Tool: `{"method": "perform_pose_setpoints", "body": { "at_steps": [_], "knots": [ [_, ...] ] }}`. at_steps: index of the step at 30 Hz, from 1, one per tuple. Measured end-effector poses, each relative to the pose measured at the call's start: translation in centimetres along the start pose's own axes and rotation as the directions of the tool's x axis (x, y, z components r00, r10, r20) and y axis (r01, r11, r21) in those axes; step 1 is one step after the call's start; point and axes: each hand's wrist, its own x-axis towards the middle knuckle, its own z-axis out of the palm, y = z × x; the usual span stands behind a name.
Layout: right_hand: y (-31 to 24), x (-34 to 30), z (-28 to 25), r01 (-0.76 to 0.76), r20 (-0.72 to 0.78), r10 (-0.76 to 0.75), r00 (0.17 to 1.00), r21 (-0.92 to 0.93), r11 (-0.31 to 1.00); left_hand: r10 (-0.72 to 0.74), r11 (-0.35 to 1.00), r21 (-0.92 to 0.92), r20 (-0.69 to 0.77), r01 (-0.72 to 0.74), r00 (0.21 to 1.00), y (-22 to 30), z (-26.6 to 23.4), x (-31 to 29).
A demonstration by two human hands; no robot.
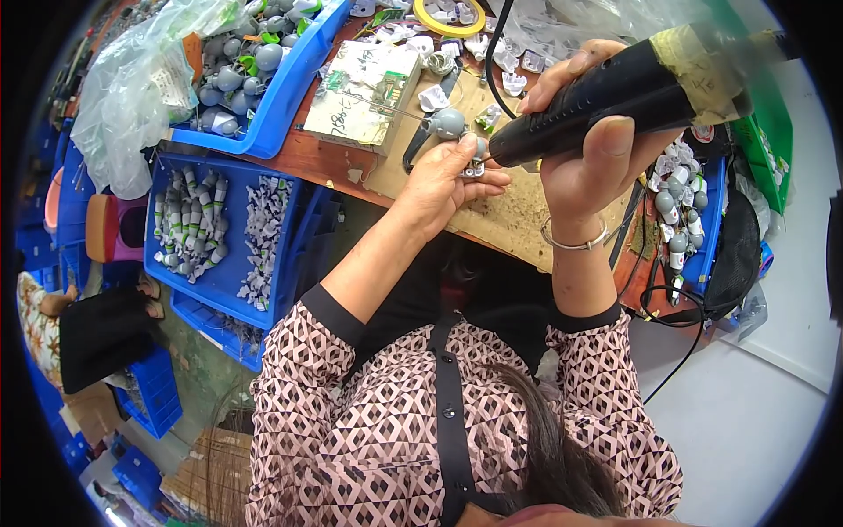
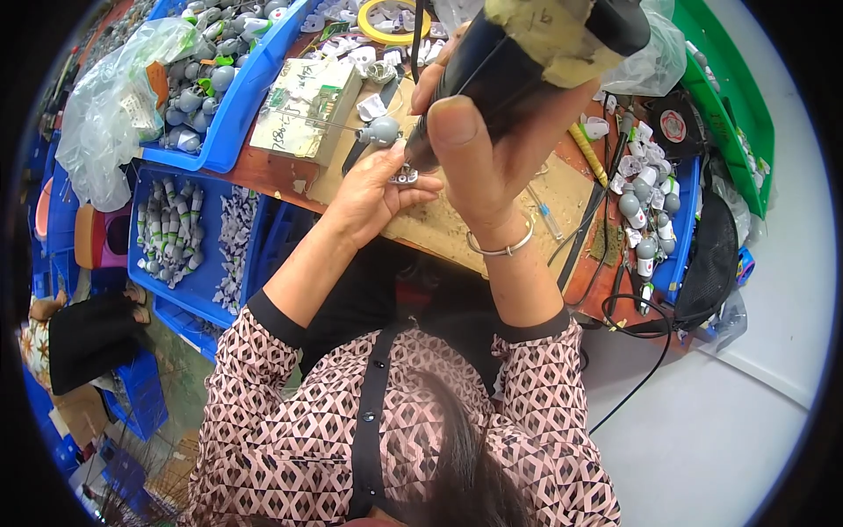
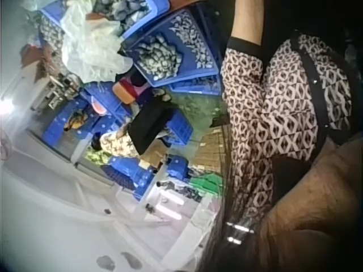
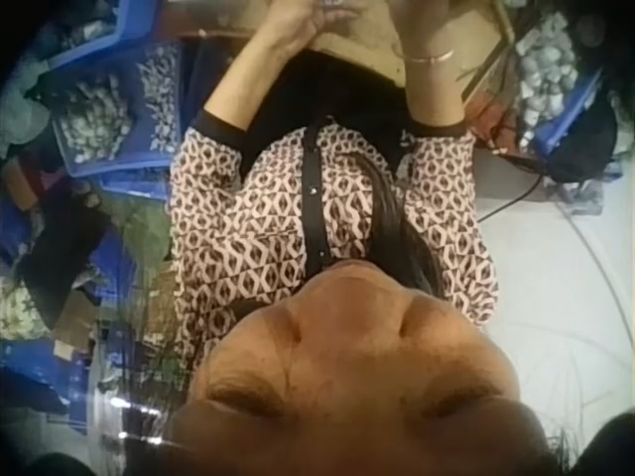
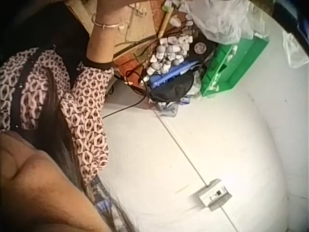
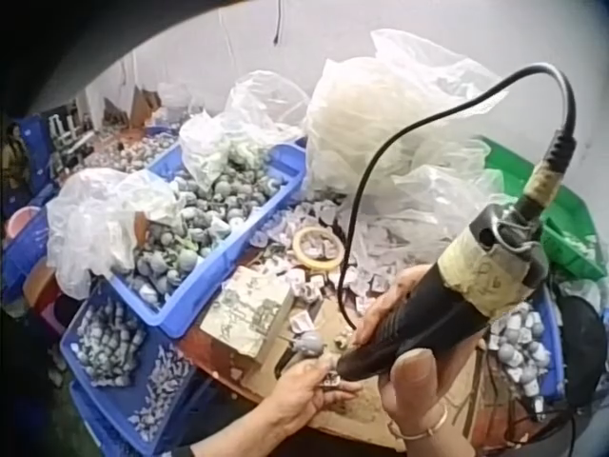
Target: Assembling small electronic LED light bulb components by fitting internal parts into housings and using an electric screwdriver.
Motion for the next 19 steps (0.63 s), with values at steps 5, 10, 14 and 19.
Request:
{"method": "perform_pose_setpoints", "body": {
  "at_steps": [5,10,14,19],
  "knots": [
    [-0.8,-0.3,0.4,-0.021,0.083,0.029,0.996,-0.106,0.994,0.015,1.000,-0.014,0.001,-0.015,1.000,-0.4,-0.1,0.4],
    [-1.9,-0.8,1.4,-0.277,0.000,0.278,0.961,-0.091,0.957,0.036,0.999,-0.007,0.001,-0.036,0.999,-0.5,-0.3,0.4],
    [-1.3,-1.3,0.7,-0.302,0.052,0.306,0.951,-0.076,0.950,0.016,1.000,-0.002,0.034,-0.016,0.999,-0.7,-0.9,0.5],
    [0.1,-1.7,-0.8,-0.203,0.214,0.154,0.965,0.227,0.953,0.069,0.998,-0.013,0.033,-0.069,0.997,-0.9,-0.5,0.5]
  ]
}}
